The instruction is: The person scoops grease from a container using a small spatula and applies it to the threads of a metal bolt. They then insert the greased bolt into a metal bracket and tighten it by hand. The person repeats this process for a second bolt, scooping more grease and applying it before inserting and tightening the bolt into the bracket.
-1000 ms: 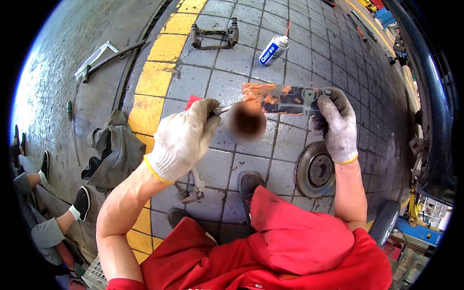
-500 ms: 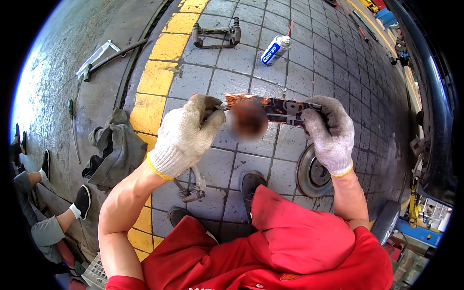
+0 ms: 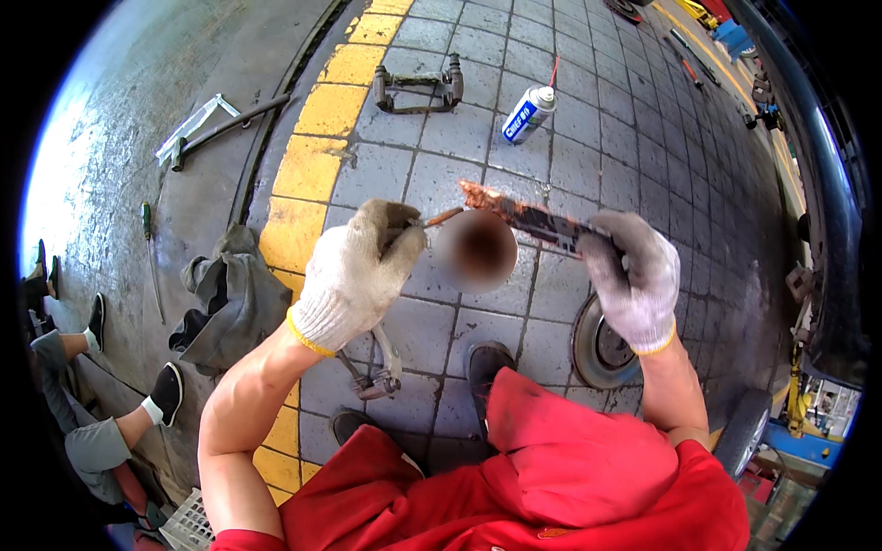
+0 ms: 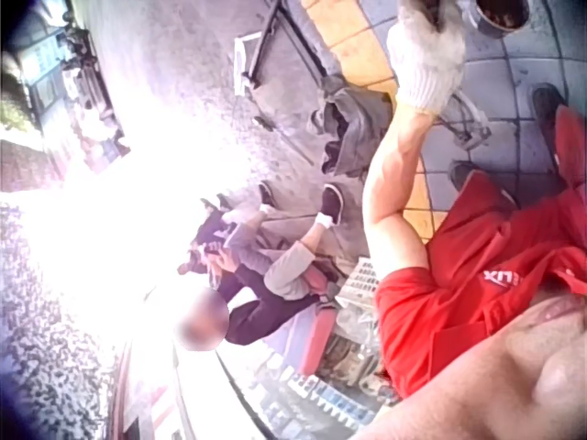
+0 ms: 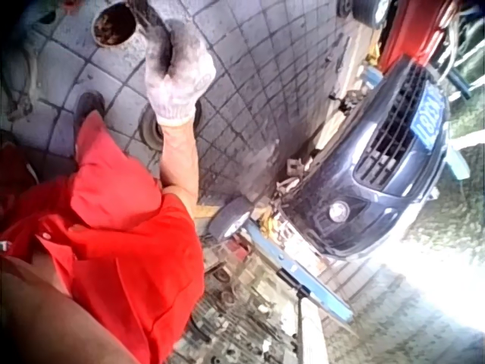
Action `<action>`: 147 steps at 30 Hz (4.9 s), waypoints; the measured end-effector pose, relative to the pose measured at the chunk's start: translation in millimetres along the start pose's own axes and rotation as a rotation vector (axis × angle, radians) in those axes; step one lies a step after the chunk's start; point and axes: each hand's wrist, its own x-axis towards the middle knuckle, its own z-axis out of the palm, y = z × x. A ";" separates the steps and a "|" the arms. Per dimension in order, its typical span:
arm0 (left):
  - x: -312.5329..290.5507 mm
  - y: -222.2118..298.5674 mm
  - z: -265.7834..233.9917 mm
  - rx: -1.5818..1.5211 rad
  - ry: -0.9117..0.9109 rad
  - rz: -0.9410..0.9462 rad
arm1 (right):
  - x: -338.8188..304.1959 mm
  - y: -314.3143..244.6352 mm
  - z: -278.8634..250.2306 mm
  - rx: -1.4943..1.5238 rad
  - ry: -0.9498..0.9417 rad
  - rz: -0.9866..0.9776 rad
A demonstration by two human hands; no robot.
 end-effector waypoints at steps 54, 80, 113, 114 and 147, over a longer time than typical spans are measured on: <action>4.1 -14.4 4.1 -0.053 0.101 0.377 | -0.3 35.0 21.4 1.117 -0.039 1.090; -4.5 15.8 -10.1 -0.393 -0.065 -0.047 | -3.7 35.0 30.7 0.990 -0.083 0.911; -3.3 -7.8 -10.1 -0.098 0.125 0.421 | -9.8 31.9 41.8 1.246 -0.092 1.198; -0.5 -13.9 -11.1 -0.023 0.130 0.489 | -10.4 32.8 42.5 1.263 -0.095 1.201; -1.9 -0.4 -20.2 0.220 0.185 0.589 | -11.0 34.8 43.2 1.295 -0.100 1.210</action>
